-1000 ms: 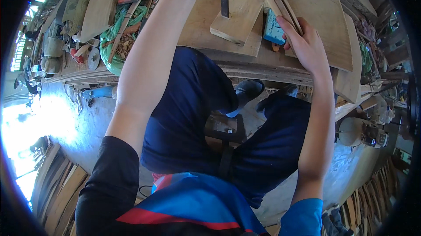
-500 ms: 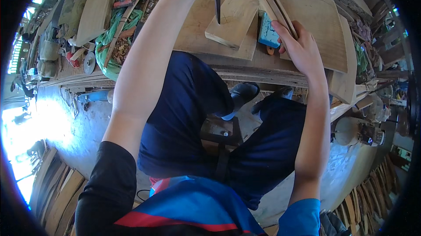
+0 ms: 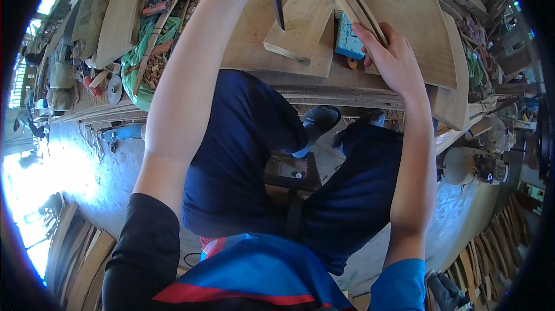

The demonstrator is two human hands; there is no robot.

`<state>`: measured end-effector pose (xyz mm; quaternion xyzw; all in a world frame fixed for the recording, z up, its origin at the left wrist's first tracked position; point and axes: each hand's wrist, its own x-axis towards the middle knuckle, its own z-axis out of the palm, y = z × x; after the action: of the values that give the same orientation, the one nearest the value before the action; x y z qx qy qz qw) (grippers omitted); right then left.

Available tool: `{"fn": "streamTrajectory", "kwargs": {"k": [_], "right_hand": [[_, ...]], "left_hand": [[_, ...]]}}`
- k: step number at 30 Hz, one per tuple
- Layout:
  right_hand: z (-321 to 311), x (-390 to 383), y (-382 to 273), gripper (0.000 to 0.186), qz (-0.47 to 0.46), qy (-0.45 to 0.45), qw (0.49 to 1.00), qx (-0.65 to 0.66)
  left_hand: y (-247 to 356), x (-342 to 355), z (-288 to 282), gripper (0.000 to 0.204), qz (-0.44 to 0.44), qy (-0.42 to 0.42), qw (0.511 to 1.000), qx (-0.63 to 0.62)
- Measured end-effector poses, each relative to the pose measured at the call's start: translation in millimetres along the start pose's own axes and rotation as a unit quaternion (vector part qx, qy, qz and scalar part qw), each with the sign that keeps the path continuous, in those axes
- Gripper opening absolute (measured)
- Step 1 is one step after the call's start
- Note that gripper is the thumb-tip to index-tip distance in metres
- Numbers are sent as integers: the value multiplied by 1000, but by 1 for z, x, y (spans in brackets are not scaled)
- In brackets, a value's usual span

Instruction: Chiseling wood using a mallet and a chisel on a workbench in a workshop.

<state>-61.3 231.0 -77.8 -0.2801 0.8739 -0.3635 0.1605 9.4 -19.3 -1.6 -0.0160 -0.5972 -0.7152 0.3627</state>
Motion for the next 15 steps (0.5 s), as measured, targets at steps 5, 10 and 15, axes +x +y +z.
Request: {"fn": "streamTrajectory", "kwargs": {"k": [5,10,15], "right_hand": [[1,-1,-3,88,0,-6,1000,14],[1,-3,-1,90,-1,-3,1000,24],[-1,-3,-4,91,0,-19,1000,15]], "left_hand": [[3,4,-15,41,-16,-91,994,-53],[14,-4,0,40,-84,-105,971,-199],[4,1,-13,46,19,-106,994,-29]]}}
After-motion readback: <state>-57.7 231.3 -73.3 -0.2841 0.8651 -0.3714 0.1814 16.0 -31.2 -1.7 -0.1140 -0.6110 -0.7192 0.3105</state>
